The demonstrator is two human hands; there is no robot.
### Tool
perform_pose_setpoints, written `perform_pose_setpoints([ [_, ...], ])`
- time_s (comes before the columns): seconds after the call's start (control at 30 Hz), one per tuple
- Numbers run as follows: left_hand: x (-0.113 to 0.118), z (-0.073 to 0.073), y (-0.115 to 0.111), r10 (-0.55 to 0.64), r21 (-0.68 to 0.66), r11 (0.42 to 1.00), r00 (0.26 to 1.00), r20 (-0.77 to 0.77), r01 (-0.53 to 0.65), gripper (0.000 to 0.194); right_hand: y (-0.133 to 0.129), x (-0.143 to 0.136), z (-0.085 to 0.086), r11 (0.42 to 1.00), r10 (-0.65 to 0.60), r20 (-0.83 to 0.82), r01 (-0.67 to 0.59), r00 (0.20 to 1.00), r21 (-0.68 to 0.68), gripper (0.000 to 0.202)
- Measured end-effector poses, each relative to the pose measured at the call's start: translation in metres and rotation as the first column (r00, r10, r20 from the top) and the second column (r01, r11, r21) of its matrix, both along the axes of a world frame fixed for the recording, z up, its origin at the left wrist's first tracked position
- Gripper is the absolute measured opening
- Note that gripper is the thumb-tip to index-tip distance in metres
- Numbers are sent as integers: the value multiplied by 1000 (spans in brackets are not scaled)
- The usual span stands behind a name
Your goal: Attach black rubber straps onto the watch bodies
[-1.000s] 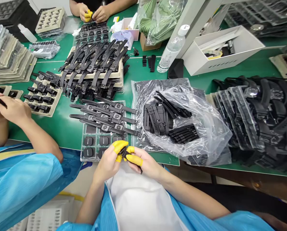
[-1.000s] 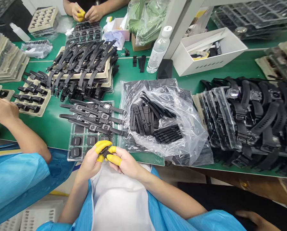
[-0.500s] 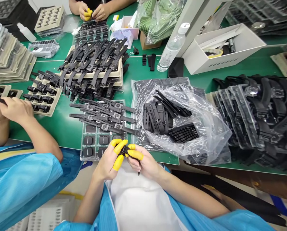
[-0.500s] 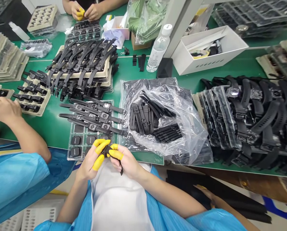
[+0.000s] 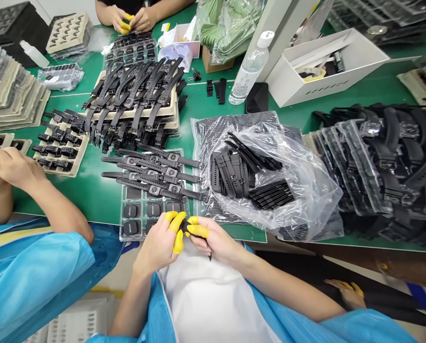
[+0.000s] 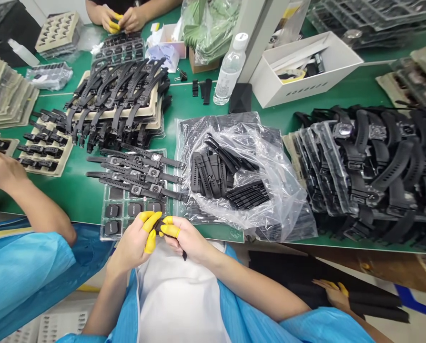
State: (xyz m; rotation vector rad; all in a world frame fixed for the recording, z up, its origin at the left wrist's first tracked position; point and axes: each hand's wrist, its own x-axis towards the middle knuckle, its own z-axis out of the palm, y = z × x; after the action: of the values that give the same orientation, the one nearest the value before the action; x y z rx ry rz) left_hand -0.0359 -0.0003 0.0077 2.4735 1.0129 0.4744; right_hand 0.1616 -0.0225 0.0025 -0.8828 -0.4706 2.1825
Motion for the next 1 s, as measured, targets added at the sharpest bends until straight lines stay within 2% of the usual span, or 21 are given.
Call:
perform_pose_setpoints([
  [0.13,0,-4,-2,2,44,999,1000,-9,-2,53,0,0,0,1000,18,14,-18,1000,14,35],
  [0.27,-4,-2,1,-35,-62,997,991,129,43,54,-2,0,-3,998,25,18,-26,1000,61,34],
  [0.37,-6,-6,0,37,-158,987,971,236,1,52,-2,1,-4,994,-5,22,3,1000,111,36],
  [0.43,-3,-14,-2,154,-211,974,924,349,-83,43,-1,1,-3,986,-27,58,17,998,168,39],
  [0.47,-1,-19,-4,230,-239,961,878,420,-137,34,0,1,-2,980,-31,86,14,996,199,41],
  [0.53,7,-25,-7,369,-329,921,734,570,-207,18,1,0,0,974,3,117,-30,993,226,45],
  [0.6,13,-25,-7,493,-473,860,557,668,-194,23,1,2,0,976,92,82,-106,992,191,46],
  [0.67,14,-18,-2,630,-614,769,367,684,-176,29,1,6,-1,965,217,35,-220,975,145,45],
  [0.73,9,-6,7,732,-695,680,176,658,-234,31,1,13,-3,936,322,76,-329,944,124,43],
  [0.77,5,0,12,758,-711,644,108,644,-281,33,2,17,-4,928,338,135,-354,931,119,42],
  [0.8,1,5,15,773,-718,616,78,629,-324,33,2,20,-4,932,317,199,-344,927,118,41],
  [0.83,-1,8,17,789,-721,599,102,606,-347,33,2,21,-4,945,263,251,-301,931,127,42],
  [0.87,-2,10,17,800,-724,596,179,573,-346,31,3,22,-2,960,192,282,-239,940,145,43],
  [0.93,-1,7,13,747,-713,640,445,494,-284,29,3,19,2,974,63,268,-117,961,193,44],
  [1.0,5,0,7,547,-631,751,718,431,-194,35,3,14,6,971,22,207,-69,978,227,44],
])
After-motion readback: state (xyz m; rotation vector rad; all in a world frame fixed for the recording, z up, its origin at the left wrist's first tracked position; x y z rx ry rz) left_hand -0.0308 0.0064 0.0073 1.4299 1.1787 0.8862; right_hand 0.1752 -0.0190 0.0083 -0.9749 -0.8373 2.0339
